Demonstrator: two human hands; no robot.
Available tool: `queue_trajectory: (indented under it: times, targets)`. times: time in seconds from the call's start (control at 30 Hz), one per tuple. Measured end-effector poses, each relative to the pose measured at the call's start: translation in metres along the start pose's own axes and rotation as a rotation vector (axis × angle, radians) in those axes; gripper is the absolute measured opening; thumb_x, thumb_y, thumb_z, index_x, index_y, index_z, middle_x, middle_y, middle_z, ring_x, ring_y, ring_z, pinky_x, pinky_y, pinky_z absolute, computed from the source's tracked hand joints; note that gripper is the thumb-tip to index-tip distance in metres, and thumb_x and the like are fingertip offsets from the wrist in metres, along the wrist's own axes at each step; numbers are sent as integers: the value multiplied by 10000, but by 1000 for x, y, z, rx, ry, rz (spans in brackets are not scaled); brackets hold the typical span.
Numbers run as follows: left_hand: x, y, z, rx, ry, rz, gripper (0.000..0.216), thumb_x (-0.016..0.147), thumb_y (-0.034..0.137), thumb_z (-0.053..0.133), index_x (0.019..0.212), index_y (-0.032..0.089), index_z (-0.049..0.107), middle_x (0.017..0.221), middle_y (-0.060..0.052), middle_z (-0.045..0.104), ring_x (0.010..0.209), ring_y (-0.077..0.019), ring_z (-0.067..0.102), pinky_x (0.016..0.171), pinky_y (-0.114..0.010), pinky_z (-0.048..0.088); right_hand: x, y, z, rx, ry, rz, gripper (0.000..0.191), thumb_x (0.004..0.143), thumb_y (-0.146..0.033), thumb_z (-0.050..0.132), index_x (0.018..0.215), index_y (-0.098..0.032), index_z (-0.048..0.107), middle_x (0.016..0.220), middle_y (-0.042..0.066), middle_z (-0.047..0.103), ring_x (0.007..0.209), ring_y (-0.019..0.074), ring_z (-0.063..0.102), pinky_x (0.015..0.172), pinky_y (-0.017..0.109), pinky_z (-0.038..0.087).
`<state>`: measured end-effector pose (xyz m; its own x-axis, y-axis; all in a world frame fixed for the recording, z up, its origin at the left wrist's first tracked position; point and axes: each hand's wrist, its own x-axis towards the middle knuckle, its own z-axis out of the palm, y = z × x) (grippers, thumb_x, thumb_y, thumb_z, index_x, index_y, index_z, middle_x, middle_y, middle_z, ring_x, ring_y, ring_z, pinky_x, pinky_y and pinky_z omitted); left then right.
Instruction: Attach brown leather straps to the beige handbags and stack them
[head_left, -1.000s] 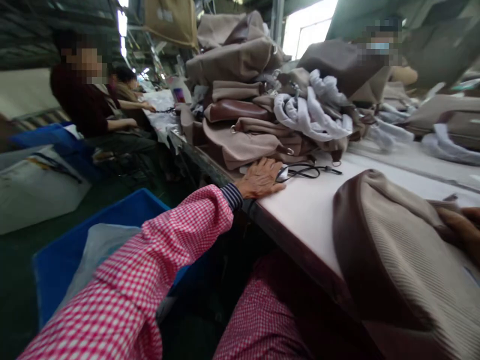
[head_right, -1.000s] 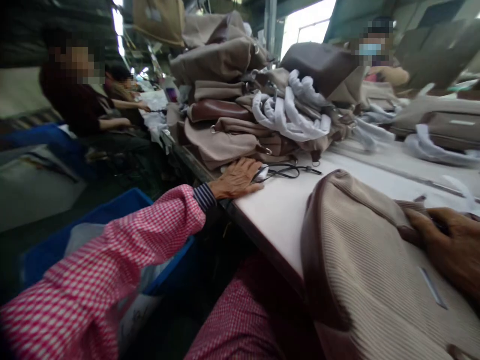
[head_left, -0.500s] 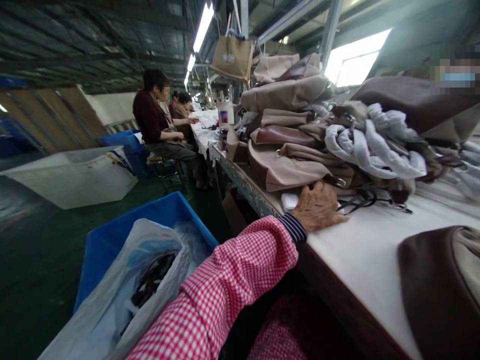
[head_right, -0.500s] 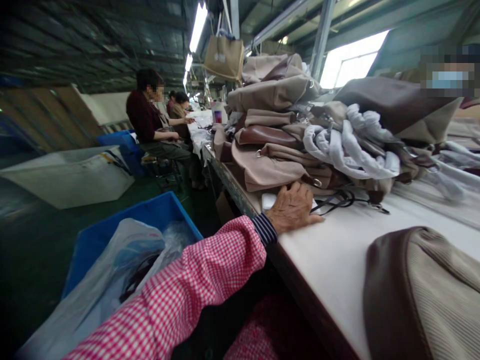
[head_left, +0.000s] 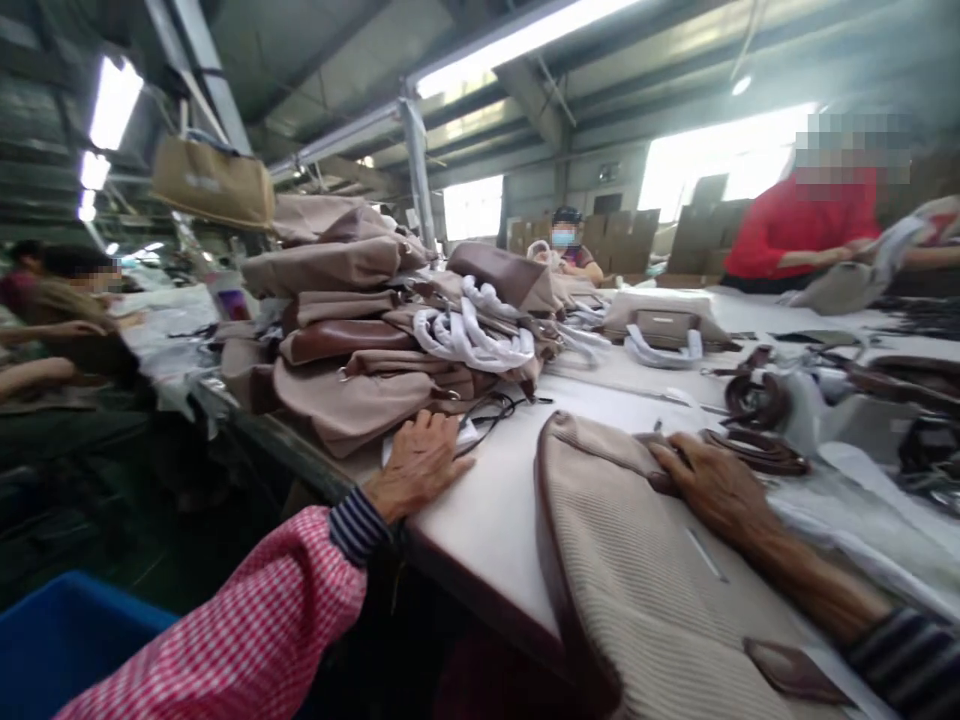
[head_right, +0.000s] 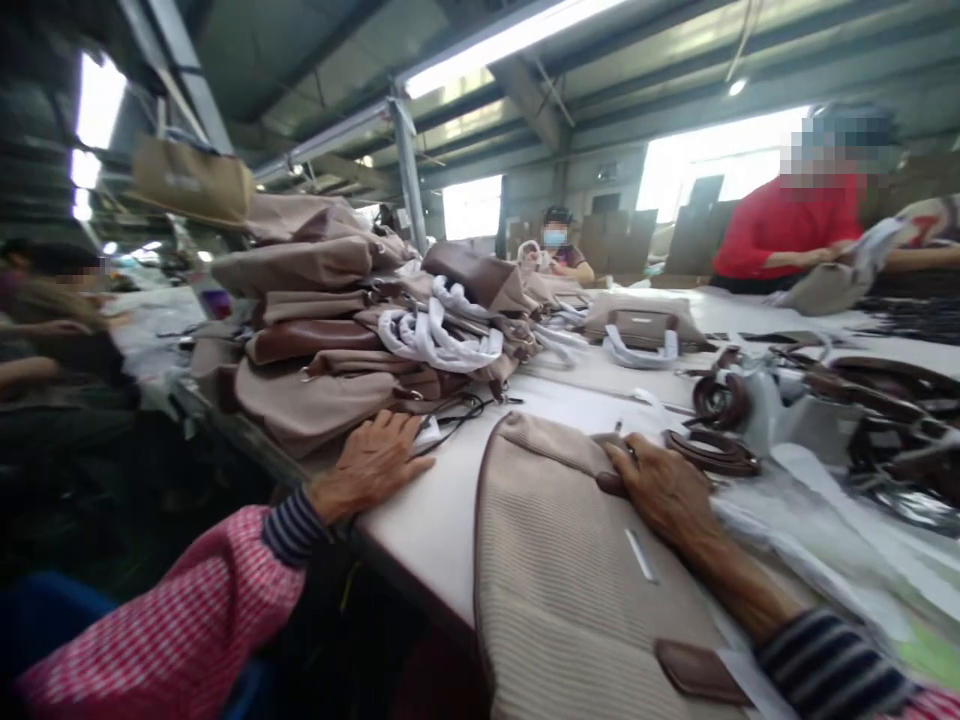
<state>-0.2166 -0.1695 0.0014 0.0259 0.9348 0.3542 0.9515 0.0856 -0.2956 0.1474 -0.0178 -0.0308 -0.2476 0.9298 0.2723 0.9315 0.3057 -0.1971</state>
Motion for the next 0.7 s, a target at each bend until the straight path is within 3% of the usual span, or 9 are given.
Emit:
queue_trajectory:
  times: [0.13,0.3,0.5,0.7]
  targets:
    - [-8,-8,6,54,-39,-35,519,1003,514,575,1363,142,587,1245,-162,665,1129,-346,609,922,-456,530,-4,-6,-8,18,-124,42,459,1046,-524,353,1094,-219,692,984,134,751,975,340,722,783,391,464]
    - [-4,-30,18,-29,-51,39,507,1039,474,525,1430,152,550,1333,-171,646,1244,-333,598,1052,-454,516,-4,-3,-5,34,-93,33,464,1045,-519,359,1141,-216,697,915,131,738,931,345,728,760,399,466]
    - [8,-72,29,-137,-125,149,425,1036,316,510,1457,273,555,1520,-73,594,1428,-237,532,1222,-387,405,-4,-3,-4,18,-71,-8,442,1045,-491,362,1089,-217,705,909,133,749,882,333,736,704,381,444]
    - [2,-69,26,-171,-115,121,525,1042,352,456,1536,175,459,1569,-133,546,1467,-236,506,1241,-404,396,-3,-4,-5,30,-94,-14,435,1051,-477,359,1105,-214,701,908,129,747,914,333,734,724,378,444]
